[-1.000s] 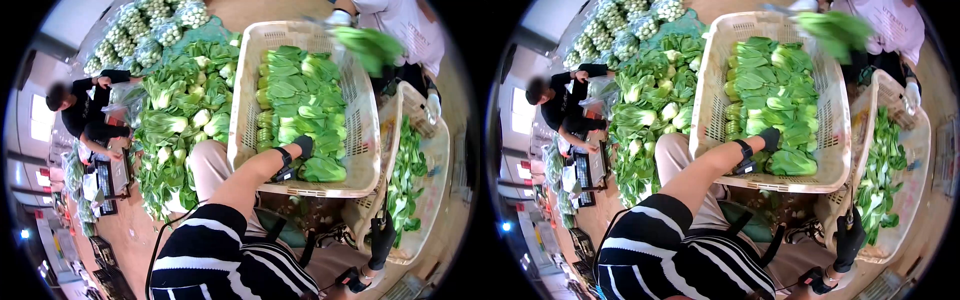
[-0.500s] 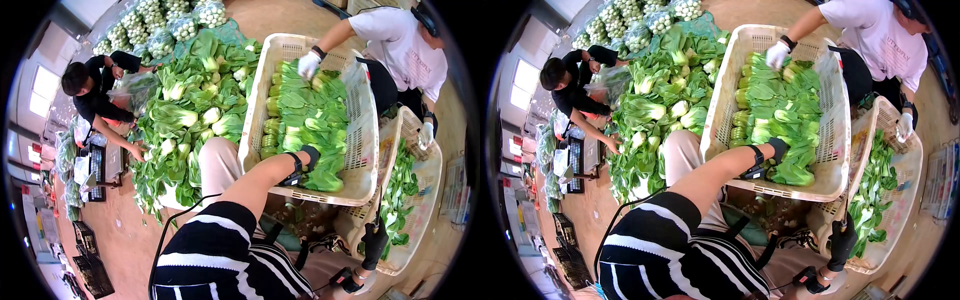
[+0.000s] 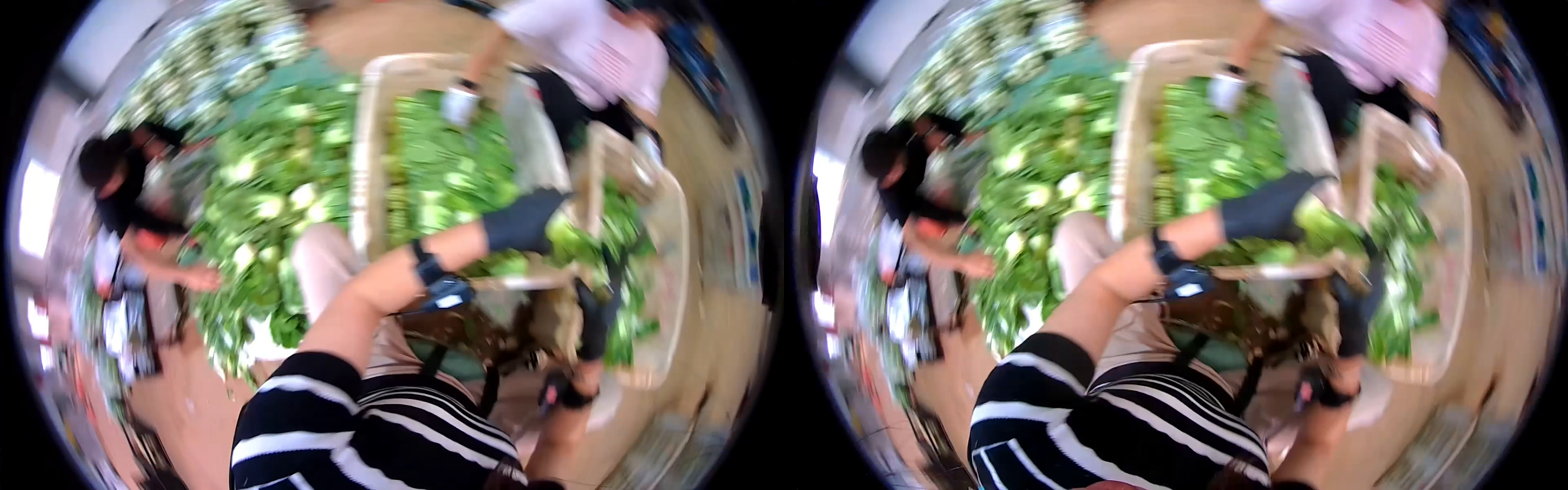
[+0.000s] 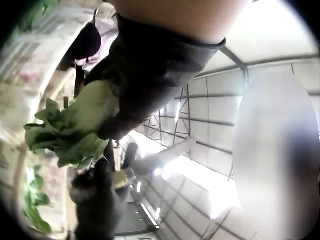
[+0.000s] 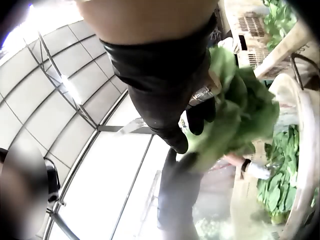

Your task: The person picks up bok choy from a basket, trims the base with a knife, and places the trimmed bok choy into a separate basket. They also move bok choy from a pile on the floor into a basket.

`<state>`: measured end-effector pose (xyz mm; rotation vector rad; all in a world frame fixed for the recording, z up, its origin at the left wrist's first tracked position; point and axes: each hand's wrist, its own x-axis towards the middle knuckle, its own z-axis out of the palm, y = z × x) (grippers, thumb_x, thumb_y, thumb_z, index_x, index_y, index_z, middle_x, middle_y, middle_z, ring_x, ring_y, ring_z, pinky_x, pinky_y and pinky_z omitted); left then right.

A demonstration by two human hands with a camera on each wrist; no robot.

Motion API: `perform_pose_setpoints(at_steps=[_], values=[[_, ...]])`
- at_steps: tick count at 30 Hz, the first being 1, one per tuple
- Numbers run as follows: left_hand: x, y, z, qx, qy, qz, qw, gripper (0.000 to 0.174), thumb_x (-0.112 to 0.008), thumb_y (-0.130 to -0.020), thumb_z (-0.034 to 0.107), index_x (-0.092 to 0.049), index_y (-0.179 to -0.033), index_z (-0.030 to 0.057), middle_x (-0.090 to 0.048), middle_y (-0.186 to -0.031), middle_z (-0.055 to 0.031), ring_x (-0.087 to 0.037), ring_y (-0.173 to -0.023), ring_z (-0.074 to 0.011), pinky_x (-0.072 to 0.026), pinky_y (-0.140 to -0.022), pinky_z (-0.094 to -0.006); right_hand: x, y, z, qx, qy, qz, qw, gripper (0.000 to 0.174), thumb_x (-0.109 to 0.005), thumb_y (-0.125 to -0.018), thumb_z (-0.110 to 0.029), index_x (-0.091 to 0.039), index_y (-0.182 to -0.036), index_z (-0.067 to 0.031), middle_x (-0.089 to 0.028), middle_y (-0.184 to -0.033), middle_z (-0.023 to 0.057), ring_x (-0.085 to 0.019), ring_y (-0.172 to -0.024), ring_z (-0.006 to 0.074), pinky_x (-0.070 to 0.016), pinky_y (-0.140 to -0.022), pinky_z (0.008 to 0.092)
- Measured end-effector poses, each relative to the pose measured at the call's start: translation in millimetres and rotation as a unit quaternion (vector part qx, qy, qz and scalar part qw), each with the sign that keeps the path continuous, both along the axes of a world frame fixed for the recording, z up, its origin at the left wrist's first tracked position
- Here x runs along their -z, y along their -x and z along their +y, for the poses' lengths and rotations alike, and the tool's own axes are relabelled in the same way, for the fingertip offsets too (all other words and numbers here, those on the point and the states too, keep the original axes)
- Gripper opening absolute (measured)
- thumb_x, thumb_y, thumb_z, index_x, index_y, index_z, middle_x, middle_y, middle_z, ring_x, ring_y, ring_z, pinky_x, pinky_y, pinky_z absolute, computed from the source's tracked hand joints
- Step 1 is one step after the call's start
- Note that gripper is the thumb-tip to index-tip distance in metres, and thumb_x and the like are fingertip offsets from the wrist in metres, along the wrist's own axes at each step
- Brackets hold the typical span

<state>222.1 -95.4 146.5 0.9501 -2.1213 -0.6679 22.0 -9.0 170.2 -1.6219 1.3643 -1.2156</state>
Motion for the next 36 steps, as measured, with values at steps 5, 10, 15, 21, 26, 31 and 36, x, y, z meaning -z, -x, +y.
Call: perform_pose_setpoints(at_steps=[5,10,15,21,26,31,36], values=[[-46,47,35,0.03,-0.127,0.179,0.975,0.09,-0.081,-0.057,0.019,-0.033,-0.131,0.0033,-0.056,-0.107,-0.014,-0.055,-0.096,-0.0211,-0.0434,-0.085,-0.0326,18,21,0,0.018,0.031,-0.009,0.999,0.065,-0.075,-0.065,-0.006,-0.046,-0.123,-0.0017,-0.061,-0.103,0.0114,-0.057,-0.089,0.0185,-0.0459,-0.081,0.0316],[-16,63,38,0.026,-0.06,0.126,0.99,0.089,-0.083,-0.055,0.028,-0.039,-0.127,0.0004,-0.052,-0.117,-0.0126,-0.05,-0.107,-0.0237,-0.0433,-0.085,-0.0347,21,58,11,0.021,-0.105,-0.245,0.964,0.051,-0.072,-0.071,-0.008,-0.05,-0.115,0.0043,-0.062,-0.082,0.0084,-0.056,-0.064,0.0064,-0.0463,-0.051,0.0203],[-6,107,45,0.171,-0.293,0.212,0.917,0.075,-0.081,-0.06,0.021,-0.043,-0.121,0.0,-0.054,-0.113,-0.0077,-0.051,-0.103,-0.0163,-0.0409,-0.09,-0.0314,19,79,19,-0.054,-0.17,-0.167,0.97,0.045,-0.072,-0.071,-0.015,-0.051,-0.108,0.0012,-0.062,-0.089,0.0082,-0.06,-0.072,0.0144,-0.0494,-0.063,0.0282],[-1,153,26,0.089,-0.147,0.16,0.972,0.065,-0.079,-0.064,0.022,-0.048,-0.116,0.0008,-0.058,-0.105,-0.0065,-0.055,-0.093,-0.014,-0.0444,-0.084,-0.0294,5,104,38,0.225,0.085,0.212,0.947,0.073,-0.068,-0.071,-0.02,-0.03,-0.132,-0.0104,-0.059,-0.1,0.0142,-0.06,-0.081,0.0311,-0.048,-0.064,0.038],[-2,173,4,0.048,0.067,-0.006,0.997,0.063,-0.077,-0.059,0.026,-0.052,-0.109,-0.0013,-0.061,-0.096,-0.0144,-0.06,-0.089,-0.0257,-0.047,-0.08,-0.0348,8,145,35,0.217,0.188,0.375,0.881,0.027,-0.059,-0.071,-0.016,-0.055,-0.097,-0.0098,-0.057,-0.072,0.0103,-0.057,-0.061,0.0293,-0.0452,-0.053,0.0391],[10,193,2,0.108,-0.01,-0.021,0.994,0.071,-0.079,-0.058,0.029,-0.047,-0.113,-0.0013,-0.059,-0.102,-0.0131,-0.057,-0.094,-0.0248,-0.0436,-0.084,-0.0363,37,157,28,0.194,0.144,0.384,0.891,0.022,-0.06,-0.068,-0.016,-0.054,-0.089,-0.0104,-0.056,-0.07,0.0094,-0.058,-0.062,0.0282,-0.0449,-0.052,0.0379],[24,200,1,0.163,-0.113,0.054,0.979,0.069,-0.078,-0.058,0.024,-0.047,-0.114,-0.0008,-0.059,-0.103,-0.0128,-0.057,-0.092,-0.0218,-0.0461,-0.08,-0.0335,45,163,28,0.197,0.14,0.394,0.887,0.013,-0.055,-0.073,-0.019,-0.051,-0.081,-0.0104,-0.055,-0.064,0.0083,-0.058,-0.059,0.0271,-0.0445,-0.049,0.039]])
